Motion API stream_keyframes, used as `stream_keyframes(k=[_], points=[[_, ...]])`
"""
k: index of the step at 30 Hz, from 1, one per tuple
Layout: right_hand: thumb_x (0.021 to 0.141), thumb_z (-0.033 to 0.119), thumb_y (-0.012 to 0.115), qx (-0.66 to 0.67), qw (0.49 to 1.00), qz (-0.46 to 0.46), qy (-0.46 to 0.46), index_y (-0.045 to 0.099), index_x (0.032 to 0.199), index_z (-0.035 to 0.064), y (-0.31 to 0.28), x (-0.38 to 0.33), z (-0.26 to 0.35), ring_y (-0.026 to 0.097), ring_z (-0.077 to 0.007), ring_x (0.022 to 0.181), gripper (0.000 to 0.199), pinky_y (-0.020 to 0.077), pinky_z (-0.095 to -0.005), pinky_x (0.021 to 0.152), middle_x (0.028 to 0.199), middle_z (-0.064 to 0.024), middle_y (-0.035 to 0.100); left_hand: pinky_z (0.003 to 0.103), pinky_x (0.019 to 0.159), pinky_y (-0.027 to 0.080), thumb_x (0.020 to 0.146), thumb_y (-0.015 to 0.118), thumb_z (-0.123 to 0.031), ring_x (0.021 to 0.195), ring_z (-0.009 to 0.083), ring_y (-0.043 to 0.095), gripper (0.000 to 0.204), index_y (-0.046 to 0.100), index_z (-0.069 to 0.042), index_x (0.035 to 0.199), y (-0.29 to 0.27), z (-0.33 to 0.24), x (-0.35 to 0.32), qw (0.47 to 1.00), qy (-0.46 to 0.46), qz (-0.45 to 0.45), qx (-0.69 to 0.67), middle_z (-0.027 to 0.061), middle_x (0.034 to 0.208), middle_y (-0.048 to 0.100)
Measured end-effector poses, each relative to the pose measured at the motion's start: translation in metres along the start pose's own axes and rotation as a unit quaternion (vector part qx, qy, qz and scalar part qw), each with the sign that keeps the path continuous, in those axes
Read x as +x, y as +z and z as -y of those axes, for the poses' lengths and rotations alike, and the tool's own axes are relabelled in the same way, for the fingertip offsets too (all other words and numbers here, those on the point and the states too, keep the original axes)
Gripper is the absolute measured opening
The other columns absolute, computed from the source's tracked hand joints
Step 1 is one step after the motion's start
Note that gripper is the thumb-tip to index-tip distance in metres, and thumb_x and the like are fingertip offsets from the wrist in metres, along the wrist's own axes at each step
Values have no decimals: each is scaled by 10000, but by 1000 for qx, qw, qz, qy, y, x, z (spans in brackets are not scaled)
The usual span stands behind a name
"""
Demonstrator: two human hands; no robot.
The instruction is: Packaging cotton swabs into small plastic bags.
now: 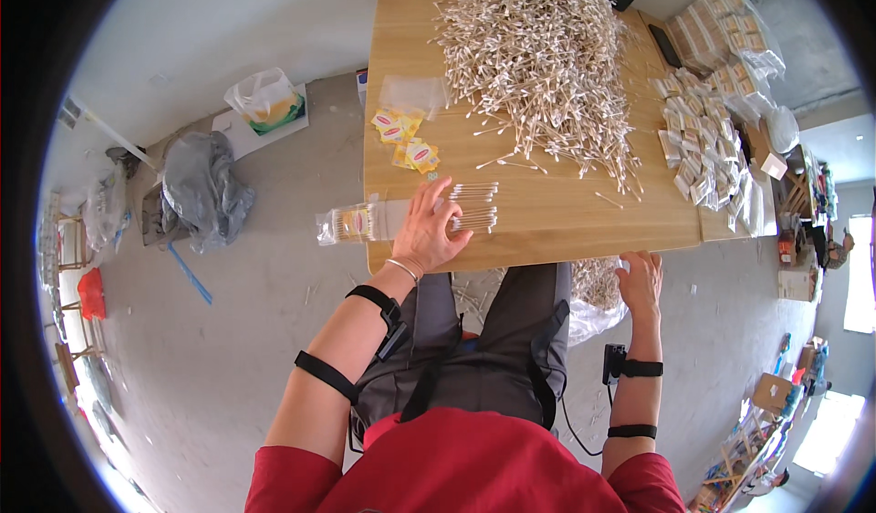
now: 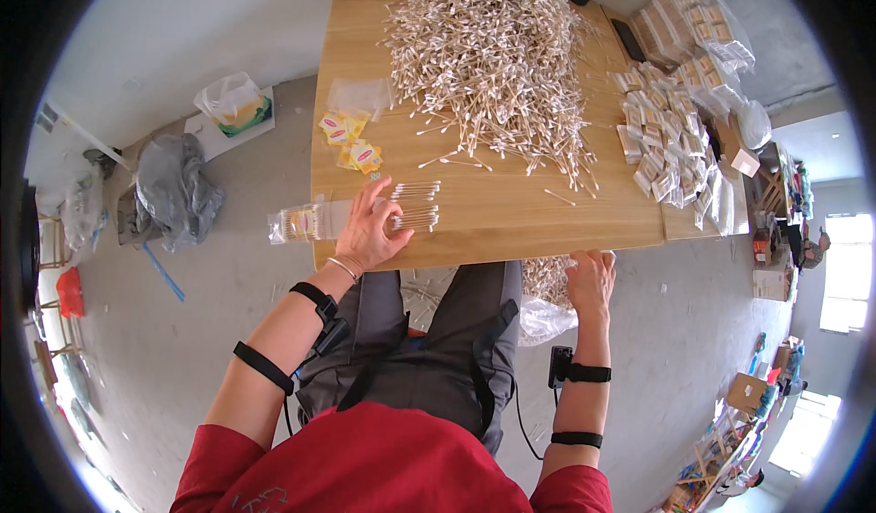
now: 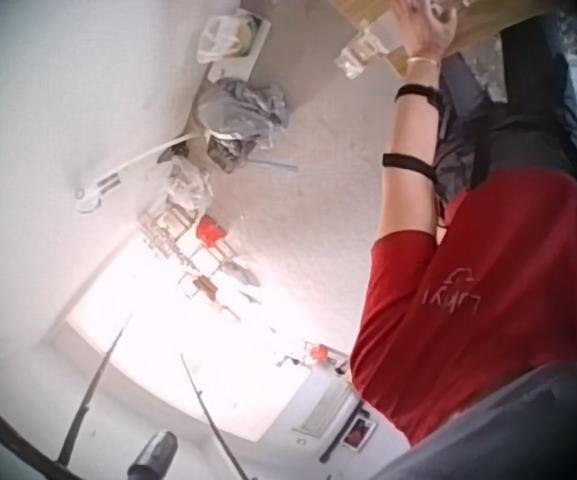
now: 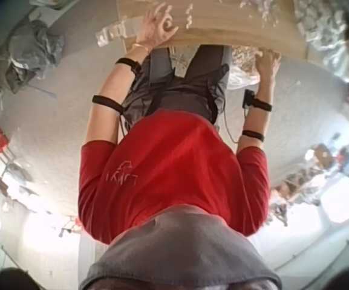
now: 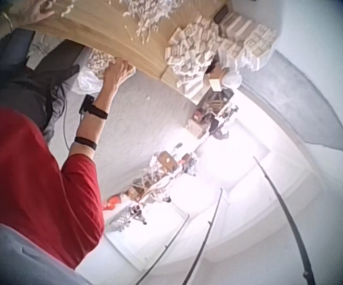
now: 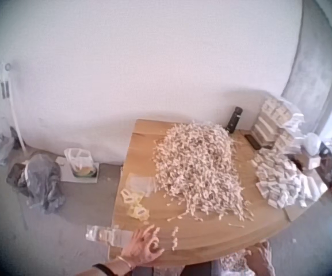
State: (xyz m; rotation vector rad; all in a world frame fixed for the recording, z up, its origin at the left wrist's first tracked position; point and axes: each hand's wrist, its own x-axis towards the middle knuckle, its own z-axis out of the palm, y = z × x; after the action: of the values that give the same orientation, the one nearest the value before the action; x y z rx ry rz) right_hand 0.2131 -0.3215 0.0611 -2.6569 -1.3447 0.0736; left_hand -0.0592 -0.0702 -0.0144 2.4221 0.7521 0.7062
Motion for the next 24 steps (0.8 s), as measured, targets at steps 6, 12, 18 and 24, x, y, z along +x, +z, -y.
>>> stream_keyframes(k=[6, 12, 18, 24], points=[[798, 141, 630, 139, 976, 48, -163, 679, 840, 67, 23, 48, 88, 567, -326, 946, 98, 416, -424, 915, 868, -113, 643, 449, 1046, 378, 664, 804, -227, 1265, 368, 409, 495, 522, -98, 1050, -2, -2, 2, 1000, -27, -1, 5, 139, 1373, 411], [778, 101, 629, 184, 951, 98, -230, 682, 801, 83, 63, 82, 170, 548, -285, 1008, 60, 431, -397, 898, 920, -75, 616, 428, 1074, 362, 656, 807, -242, 1275, 347, 394, 654, 477, -67, 1193, -2, -8, 7, 999, -34, 8, -14, 140, 1339, 418], [746, 68, 632, 123, 959, 117, -227, 693, 794, 100, 76, 91, 180, 535, -269, 1035, 84, 433, -382, 909, 941, -63, 608, 428, 1089, 343, 646, 812, -245, 1276, 342, 392, 703, 463, -66, 1229, -5, -6, 4, 999, -45, 17, -13, 132, 1334, 420], [747, 46, 608, 9, 945, 130, -301, 687, 871, 87, 68, 97, 187, 530, -268, 1041, 152, 424, -368, 919, 946, -67, 607, 431, 1093, 337, 641, 813, -242, 1276, 347, 389, 715, 457, -64, 1235, -5, -5, 4, 999, -42, 11, -11, 129, 1333, 421]])
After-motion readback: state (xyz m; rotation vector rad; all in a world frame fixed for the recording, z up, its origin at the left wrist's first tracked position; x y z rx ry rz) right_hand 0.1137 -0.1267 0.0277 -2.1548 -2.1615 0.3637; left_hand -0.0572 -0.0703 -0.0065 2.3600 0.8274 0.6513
